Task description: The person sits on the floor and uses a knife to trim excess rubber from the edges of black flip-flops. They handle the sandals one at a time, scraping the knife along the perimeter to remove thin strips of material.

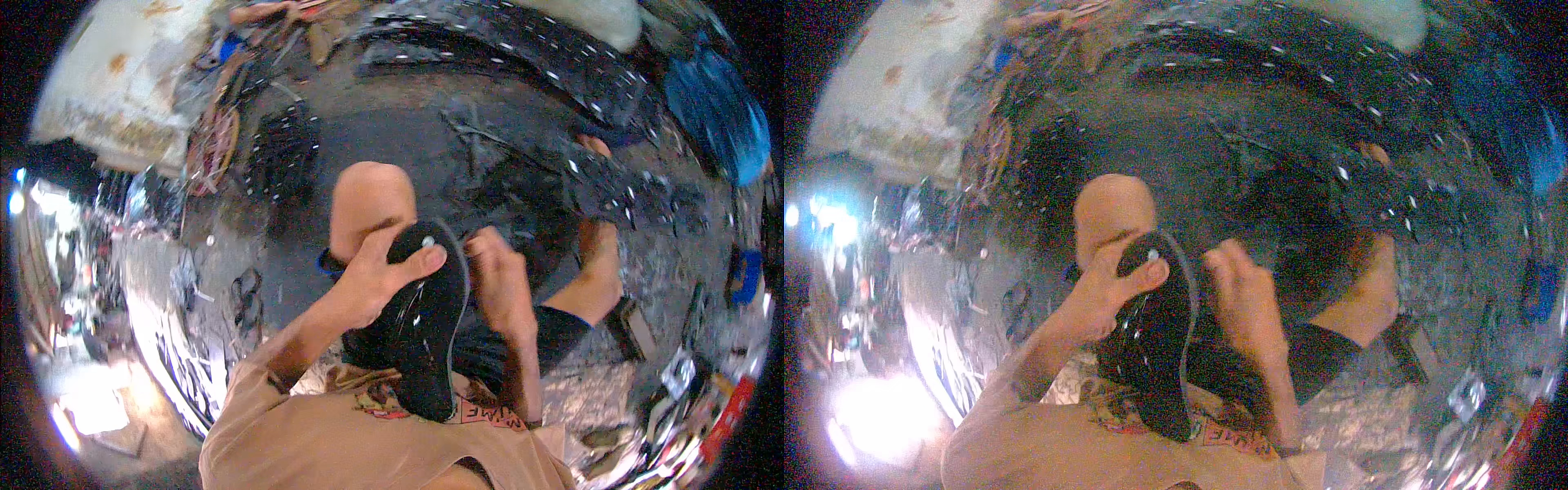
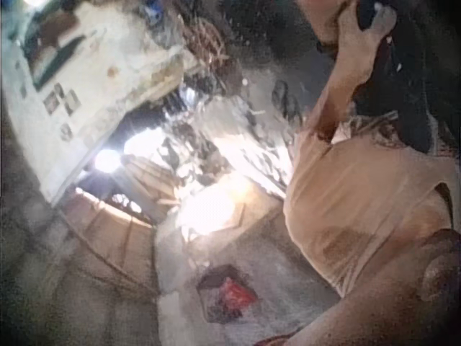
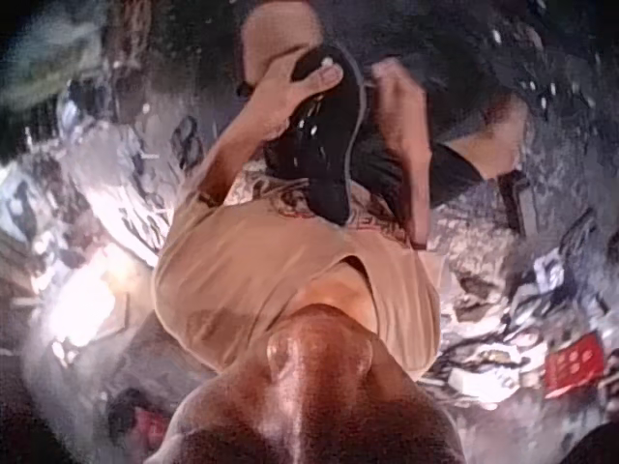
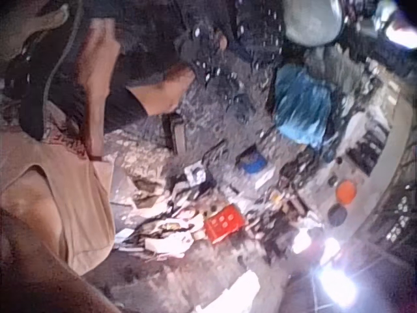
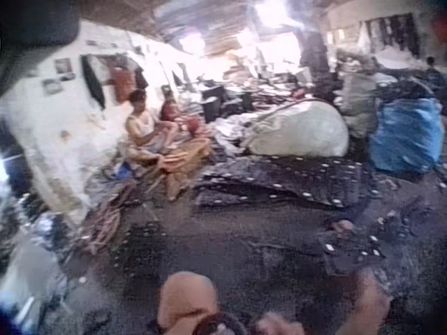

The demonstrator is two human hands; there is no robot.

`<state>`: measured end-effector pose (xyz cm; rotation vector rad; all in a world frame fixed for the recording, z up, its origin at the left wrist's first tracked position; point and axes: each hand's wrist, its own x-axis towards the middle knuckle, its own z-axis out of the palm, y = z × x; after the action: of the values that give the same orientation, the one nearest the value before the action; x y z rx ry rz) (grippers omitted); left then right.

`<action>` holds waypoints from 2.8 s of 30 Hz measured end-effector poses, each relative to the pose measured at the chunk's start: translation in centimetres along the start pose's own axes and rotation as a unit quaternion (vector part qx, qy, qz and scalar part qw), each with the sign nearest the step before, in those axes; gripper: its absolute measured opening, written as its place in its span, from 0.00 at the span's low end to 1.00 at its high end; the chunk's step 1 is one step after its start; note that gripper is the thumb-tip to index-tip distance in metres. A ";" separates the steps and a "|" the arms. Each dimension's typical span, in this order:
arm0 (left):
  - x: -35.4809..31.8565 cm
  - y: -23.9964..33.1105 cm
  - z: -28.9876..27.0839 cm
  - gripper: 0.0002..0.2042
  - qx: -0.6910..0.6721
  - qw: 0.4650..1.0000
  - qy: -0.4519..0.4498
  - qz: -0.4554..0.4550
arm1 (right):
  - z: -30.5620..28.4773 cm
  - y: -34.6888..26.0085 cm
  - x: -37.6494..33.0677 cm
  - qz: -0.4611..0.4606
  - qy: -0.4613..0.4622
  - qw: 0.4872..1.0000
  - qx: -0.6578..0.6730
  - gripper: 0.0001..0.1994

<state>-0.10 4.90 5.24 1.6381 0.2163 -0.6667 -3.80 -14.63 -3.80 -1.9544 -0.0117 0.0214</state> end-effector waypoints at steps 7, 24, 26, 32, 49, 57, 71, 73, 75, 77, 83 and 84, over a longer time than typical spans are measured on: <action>5.7 5.6 -19.7 0.33 -0.139 0.923 0.279 0.224 | -8.7 3.0 1.3 0.199 0.306 0.928 0.071 0.15; 2.4 1.1 -20.6 0.21 -0.122 0.809 0.304 0.489 | -14.1 16.6 9.4 0.182 0.499 0.784 0.321 0.14; 8.5 1.7 -13.3 0.24 0.048 0.837 0.339 0.426 | -12.8 8.4 9.0 0.158 0.442 0.820 0.328 0.16; 26.0 -11.0 13.5 0.51 -0.009 0.952 -0.096 0.290 | -11.9 -2.4 0.8 0.128 0.378 0.886 0.235 0.16; 22.6 -7.4 13.1 0.18 -0.251 0.966 0.052 -0.020 | -1.8 8.9 -4.6 0.282 0.175 0.939 0.091 0.17; 20.9 -6.8 13.7 0.14 -0.257 0.964 0.048 -0.037 | 0.9 11.7 -2.4 0.274 0.206 0.937 0.067 0.19; 15.5 -4.6 10.5 0.17 -0.312 0.948 -0.014 0.057 | -1.4 26.1 12.2 0.046 0.248 0.956 0.150 0.24; 20.4 -5.2 1.3 0.27 -0.447 0.892 0.056 0.036 | -1.6 22.0 11.3 0.132 0.101 0.938 0.305 0.22; 22.1 -7.7 -2.0 0.36 -0.463 0.868 0.173 0.055 | -1.7 12.7 6.3 0.231 0.009 0.884 0.406 0.22; 25.3 -13.4 -2.2 0.38 -0.449 0.861 0.238 0.020 | -4.7 8.2 -1.3 0.241 0.067 0.837 0.487 0.21; 25.2 -27.4 14.7 0.21 -0.225 0.963 -0.053 -0.139 | -14.1 9.9 -21.5 0.256 0.670 0.607 0.342 0.20; 23.4 -26.3 20.1 0.25 -0.167 0.977 -0.104 -0.082 | -14.3 11.7 -24.6 0.253 0.689 0.602 0.313 0.20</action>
<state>-0.22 -14.64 -30.29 1.2288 0.2965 -0.8724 -28.10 -32.74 -9.00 -0.7693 1.3805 -0.9806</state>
